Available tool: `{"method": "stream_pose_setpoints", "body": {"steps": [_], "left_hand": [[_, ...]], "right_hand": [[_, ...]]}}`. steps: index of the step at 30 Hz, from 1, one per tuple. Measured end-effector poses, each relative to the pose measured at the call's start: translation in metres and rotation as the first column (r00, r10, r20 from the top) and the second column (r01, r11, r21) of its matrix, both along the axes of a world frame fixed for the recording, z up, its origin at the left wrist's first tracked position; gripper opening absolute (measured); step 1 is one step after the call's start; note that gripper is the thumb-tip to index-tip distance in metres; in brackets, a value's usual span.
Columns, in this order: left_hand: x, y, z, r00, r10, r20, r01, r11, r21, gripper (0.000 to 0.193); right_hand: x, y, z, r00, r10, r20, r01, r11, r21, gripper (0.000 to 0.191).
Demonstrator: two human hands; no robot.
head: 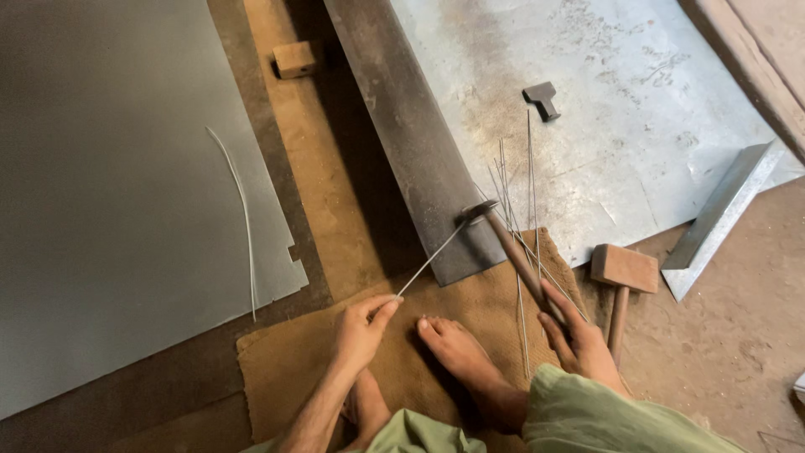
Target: The person sits on the floor and straightens pieces of thin metal wire by hand, pulling and bending them, and hammers a wire against a heavy metal beam using a hammer. Straightened wires accumulate on the mat beside them.
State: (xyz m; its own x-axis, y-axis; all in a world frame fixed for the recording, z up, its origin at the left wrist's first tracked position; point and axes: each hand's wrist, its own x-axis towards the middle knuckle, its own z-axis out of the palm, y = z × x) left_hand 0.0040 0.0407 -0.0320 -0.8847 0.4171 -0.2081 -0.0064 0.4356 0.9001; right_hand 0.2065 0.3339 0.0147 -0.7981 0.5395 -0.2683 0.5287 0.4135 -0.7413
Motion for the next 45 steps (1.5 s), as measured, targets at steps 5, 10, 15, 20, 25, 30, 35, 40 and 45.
{"method": "stream_pose_setpoints", "body": {"steps": [5, 10, 15, 20, 25, 30, 35, 40, 45], "left_hand": [[0.007, -0.019, 0.013, 0.999, 0.008, -0.047, -0.009, 1.0, -0.021, 0.022], [0.013, -0.026, 0.018, 0.955, 0.034, -0.294, -0.059, 0.995, -0.077, 0.021], [0.011, -0.025, 0.017, 0.936, 0.017, -0.35, -0.043, 0.997, -0.068, 0.019], [0.013, -0.028, 0.018, 0.928, 0.015, -0.373, -0.051, 0.995, -0.088, 0.019], [0.016, -0.029, 0.021, 0.926, 0.034, -0.376, -0.071, 0.994, -0.084, 0.018], [0.016, -0.033, 0.027, 0.92, 0.036, -0.391, -0.09, 0.988, -0.122, 0.019], [0.016, -0.036, 0.024, 0.932, 0.033, -0.36, -0.08, 0.99, -0.117, 0.019], [0.005, -0.029, 0.016, 0.955, -0.035, -0.294, -0.008, 0.99, -0.143, 0.016], [-0.014, 0.01, 0.017, 0.973, -0.083, -0.214, 0.069, 0.995, -0.07, 0.019]], "right_hand": [[0.021, -0.009, -0.017, 0.886, -0.198, -0.419, 0.184, 0.98, -0.072, 0.057], [0.04, -0.014, -0.034, 0.693, -0.103, -0.713, 0.082, 0.995, -0.064, 0.054], [0.023, -0.003, -0.013, 0.962, -0.022, -0.274, 0.048, 0.995, 0.09, 0.051], [0.01, -0.01, 0.013, 0.992, -0.054, -0.114, 0.069, 0.988, 0.139, 0.058], [0.006, -0.012, 0.015, 0.875, 0.17, -0.453, -0.05, 0.963, 0.266, 0.05], [0.01, -0.011, 0.016, 0.996, -0.085, 0.041, 0.081, 0.992, 0.097, 0.06], [0.012, -0.012, 0.018, 0.961, 0.103, -0.256, -0.058, 0.982, 0.18, 0.054], [0.002, -0.008, 0.016, 0.996, 0.089, 0.025, -0.091, 0.991, 0.097, 0.06], [0.001, -0.015, 0.008, 0.996, -0.003, 0.085, 0.005, 1.0, -0.028, 0.062]]}}
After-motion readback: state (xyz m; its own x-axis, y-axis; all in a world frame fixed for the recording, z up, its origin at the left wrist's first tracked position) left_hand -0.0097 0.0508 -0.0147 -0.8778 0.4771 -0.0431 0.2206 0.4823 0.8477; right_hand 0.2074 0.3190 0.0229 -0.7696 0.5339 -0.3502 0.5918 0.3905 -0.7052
